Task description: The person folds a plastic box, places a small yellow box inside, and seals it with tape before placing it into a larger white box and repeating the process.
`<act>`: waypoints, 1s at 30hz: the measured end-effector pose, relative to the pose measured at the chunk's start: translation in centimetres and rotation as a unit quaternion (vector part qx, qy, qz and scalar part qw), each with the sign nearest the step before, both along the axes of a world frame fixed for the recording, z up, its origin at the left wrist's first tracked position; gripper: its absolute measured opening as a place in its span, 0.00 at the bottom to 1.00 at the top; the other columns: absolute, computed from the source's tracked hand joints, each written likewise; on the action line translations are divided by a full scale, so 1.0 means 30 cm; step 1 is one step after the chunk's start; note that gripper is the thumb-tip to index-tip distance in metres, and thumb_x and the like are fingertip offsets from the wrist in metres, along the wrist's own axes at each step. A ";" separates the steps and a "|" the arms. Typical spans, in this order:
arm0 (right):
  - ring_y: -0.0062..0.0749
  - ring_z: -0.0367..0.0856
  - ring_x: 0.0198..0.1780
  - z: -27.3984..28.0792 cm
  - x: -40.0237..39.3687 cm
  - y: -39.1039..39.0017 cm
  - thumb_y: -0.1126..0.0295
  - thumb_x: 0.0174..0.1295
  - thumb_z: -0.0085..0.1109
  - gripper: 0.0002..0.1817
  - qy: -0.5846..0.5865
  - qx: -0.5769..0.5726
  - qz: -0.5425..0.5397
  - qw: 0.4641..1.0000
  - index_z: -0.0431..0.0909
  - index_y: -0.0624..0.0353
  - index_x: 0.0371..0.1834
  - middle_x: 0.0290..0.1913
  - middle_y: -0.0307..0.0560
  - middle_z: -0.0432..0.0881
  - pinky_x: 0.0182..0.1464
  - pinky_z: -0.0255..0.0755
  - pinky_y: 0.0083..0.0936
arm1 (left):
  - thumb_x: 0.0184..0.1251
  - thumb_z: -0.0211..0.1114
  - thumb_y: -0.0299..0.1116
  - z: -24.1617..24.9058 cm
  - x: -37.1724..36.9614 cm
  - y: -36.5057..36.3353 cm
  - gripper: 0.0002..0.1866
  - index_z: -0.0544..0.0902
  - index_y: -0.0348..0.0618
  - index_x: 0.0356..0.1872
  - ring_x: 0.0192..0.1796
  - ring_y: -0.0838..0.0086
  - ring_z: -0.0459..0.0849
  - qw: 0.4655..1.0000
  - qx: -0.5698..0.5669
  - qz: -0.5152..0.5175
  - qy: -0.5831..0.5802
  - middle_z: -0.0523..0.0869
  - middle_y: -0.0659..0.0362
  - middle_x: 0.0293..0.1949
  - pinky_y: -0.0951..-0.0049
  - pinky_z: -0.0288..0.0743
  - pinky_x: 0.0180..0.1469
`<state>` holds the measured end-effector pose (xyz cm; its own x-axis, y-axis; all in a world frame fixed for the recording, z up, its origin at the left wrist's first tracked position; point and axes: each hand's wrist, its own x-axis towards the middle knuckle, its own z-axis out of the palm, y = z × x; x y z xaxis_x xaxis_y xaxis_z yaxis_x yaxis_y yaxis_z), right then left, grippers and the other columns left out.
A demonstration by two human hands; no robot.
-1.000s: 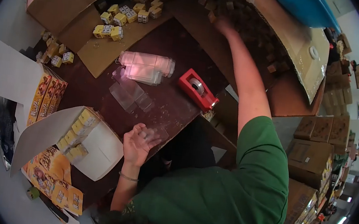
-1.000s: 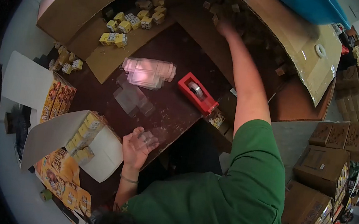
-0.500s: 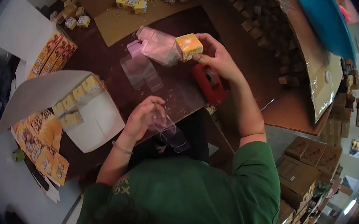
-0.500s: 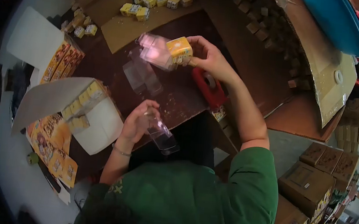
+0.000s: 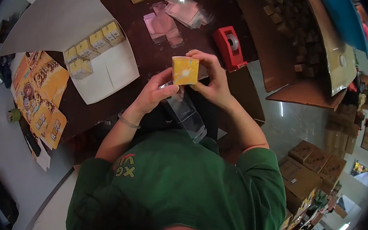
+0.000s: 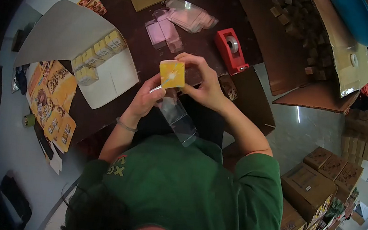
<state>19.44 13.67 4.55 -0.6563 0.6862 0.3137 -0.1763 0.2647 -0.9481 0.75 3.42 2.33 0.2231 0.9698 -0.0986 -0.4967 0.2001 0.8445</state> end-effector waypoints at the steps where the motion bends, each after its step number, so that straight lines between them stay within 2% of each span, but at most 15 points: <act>1: 0.36 0.79 0.57 -0.006 0.004 -0.019 0.78 0.56 0.69 0.31 0.033 -0.146 0.007 0.989 0.67 0.56 0.63 0.59 0.46 0.78 0.59 0.74 0.33 | 0.66 0.69 0.48 0.004 0.004 -0.010 0.35 0.68 0.38 0.66 0.43 0.75 0.81 1.000 0.020 -0.005 -0.012 0.82 0.59 0.42 0.73 0.77 0.48; 2: 0.32 0.77 0.60 -0.014 0.021 -0.014 0.71 0.63 0.65 0.28 0.041 -0.315 0.057 0.947 0.65 0.59 0.65 0.60 0.45 0.77 0.62 0.73 0.34 | 0.65 0.70 0.49 0.010 0.007 -0.020 0.36 0.68 0.37 0.66 0.43 0.75 0.81 0.999 0.039 -0.010 -0.023 0.81 0.59 0.41 0.73 0.77 0.48; 5: 0.32 0.77 0.60 -0.060 0.030 -0.054 0.66 0.65 0.63 0.29 0.120 -0.433 0.106 0.887 0.64 0.61 0.66 0.60 0.46 0.77 0.63 0.71 0.33 | 0.65 0.69 0.49 0.004 -0.009 -0.031 0.36 0.67 0.36 0.65 0.42 0.74 0.81 0.999 0.044 0.014 -0.002 0.81 0.58 0.39 0.74 0.76 0.48; 9: 0.31 0.80 0.55 -0.056 0.045 -0.076 0.59 0.69 0.57 0.29 0.118 -0.465 0.104 0.871 0.66 0.63 0.68 0.59 0.49 0.79 0.61 0.72 0.32 | 0.64 0.67 0.55 0.004 -0.031 -0.049 0.41 0.65 0.35 0.68 0.42 0.72 0.82 0.999 -0.008 0.030 0.035 0.81 0.56 0.40 0.72 0.77 0.48; 13: 0.29 0.80 0.49 -0.057 0.083 -0.020 0.57 0.72 0.54 0.25 0.049 -0.538 0.234 0.808 0.70 0.63 0.65 0.58 0.48 0.80 0.58 0.74 0.30 | 0.64 0.69 0.54 0.021 -0.050 -0.055 0.44 0.61 0.37 0.72 0.42 0.72 0.82 0.997 0.012 0.017 0.081 0.80 0.57 0.41 0.72 0.78 0.48; 16: 0.28 0.80 0.48 -0.041 0.054 -0.057 0.58 0.71 0.55 0.24 -0.002 -0.491 0.187 0.851 0.70 0.62 0.64 0.57 0.47 0.79 0.57 0.75 0.27 | 0.65 0.71 0.45 0.027 -0.020 -0.055 0.42 0.60 0.45 0.75 0.46 0.75 0.80 0.999 0.008 -0.007 0.052 0.80 0.58 0.49 0.73 0.79 0.46; 17: 0.28 0.80 0.50 -0.050 0.046 -0.065 0.62 0.69 0.58 0.23 0.026 -0.461 0.163 0.872 0.68 0.62 0.63 0.56 0.46 0.79 0.57 0.74 0.25 | 0.63 0.73 0.45 -0.001 -0.019 -0.057 0.43 0.60 0.42 0.74 0.53 0.74 0.79 1.000 -0.015 -0.007 0.014 0.76 0.57 0.58 0.74 0.79 0.50; 19: 0.29 0.80 0.53 -0.032 0.023 -0.070 0.68 0.63 0.64 0.26 0.011 -0.315 0.099 0.944 0.67 0.61 0.63 0.56 0.45 0.79 0.58 0.74 0.25 | 0.63 0.73 0.43 -0.017 0.005 -0.059 0.43 0.61 0.41 0.74 0.55 0.74 0.79 0.997 0.002 0.069 0.035 0.76 0.56 0.60 0.73 0.77 0.53; 20: 0.30 0.80 0.56 -0.042 0.021 -0.076 0.71 0.58 0.67 0.29 -0.063 -0.209 0.063 0.974 0.67 0.61 0.62 0.55 0.45 0.79 0.57 0.74 0.25 | 0.63 0.73 0.42 -0.020 0.025 -0.062 0.42 0.61 0.41 0.73 0.56 0.73 0.79 0.993 0.008 0.107 0.044 0.76 0.56 0.60 0.73 0.76 0.55; 21: 0.31 0.80 0.56 -0.041 0.018 -0.085 0.70 0.57 0.69 0.30 -0.100 -0.172 0.057 0.978 0.67 0.61 0.62 0.56 0.45 0.79 0.57 0.74 0.26 | 0.62 0.73 0.39 0.014 0.043 -0.061 0.36 0.67 0.39 0.68 0.56 0.73 0.80 0.990 0.014 0.132 0.048 0.79 0.57 0.57 0.72 0.73 0.61; 23: 0.31 0.80 0.56 -0.021 0.009 -0.096 0.69 0.56 0.72 0.32 -0.172 -0.096 0.044 0.979 0.66 0.61 0.63 0.58 0.46 0.78 0.57 0.74 0.28 | 0.62 0.72 0.37 0.009 0.023 -0.053 0.32 0.69 0.38 0.65 0.55 0.73 0.80 0.989 -0.002 0.123 0.081 0.81 0.58 0.54 0.71 0.72 0.62; 24: 0.36 0.80 0.57 0.035 0.010 -0.091 0.66 0.58 0.71 0.36 -0.173 0.022 0.045 0.984 0.64 0.61 0.68 0.62 0.51 0.75 0.60 0.73 0.30 | 0.62 0.71 0.36 0.006 0.009 -0.045 0.30 0.71 0.38 0.63 0.54 0.73 0.81 0.988 -0.010 0.117 0.098 0.82 0.58 0.53 0.71 0.71 0.63; 27: 0.44 0.78 0.61 0.071 0.016 -0.032 0.66 0.63 0.66 0.39 -0.158 0.197 0.027 0.967 0.59 0.57 0.76 0.66 0.58 0.72 0.62 0.74 0.33 | 0.63 0.70 0.34 0.000 -0.021 -0.038 0.25 0.73 0.38 0.59 0.54 0.75 0.81 0.960 0.094 0.077 0.251 0.82 0.58 0.51 0.73 0.73 0.60; 29: 0.45 0.79 0.60 0.129 0.011 -0.011 0.67 0.63 0.65 0.35 -0.208 0.091 0.143 0.963 0.64 0.60 0.73 0.65 0.58 0.72 0.59 0.76 0.30 | 0.65 0.69 0.34 0.012 -0.007 -0.030 0.25 0.72 0.39 0.60 0.51 0.76 0.81 0.955 0.113 0.091 0.258 0.82 0.59 0.49 0.74 0.74 0.56; 30: 0.35 0.80 0.57 0.158 0.013 0.008 0.73 0.61 0.64 0.33 -0.225 0.103 0.140 0.959 0.67 0.62 0.71 0.61 0.52 0.77 0.60 0.75 0.29 | 0.66 0.68 0.34 0.018 -0.005 -0.024 0.25 0.72 0.39 0.61 0.50 0.77 0.81 0.951 0.125 0.099 0.263 0.82 0.59 0.48 0.74 0.75 0.55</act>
<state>19.84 13.91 9.29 -0.9064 0.4174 0.0654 0.1470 0.4565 -0.8775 0.58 2.70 2.88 0.0176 0.9955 0.0926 0.0016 -0.0926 0.9957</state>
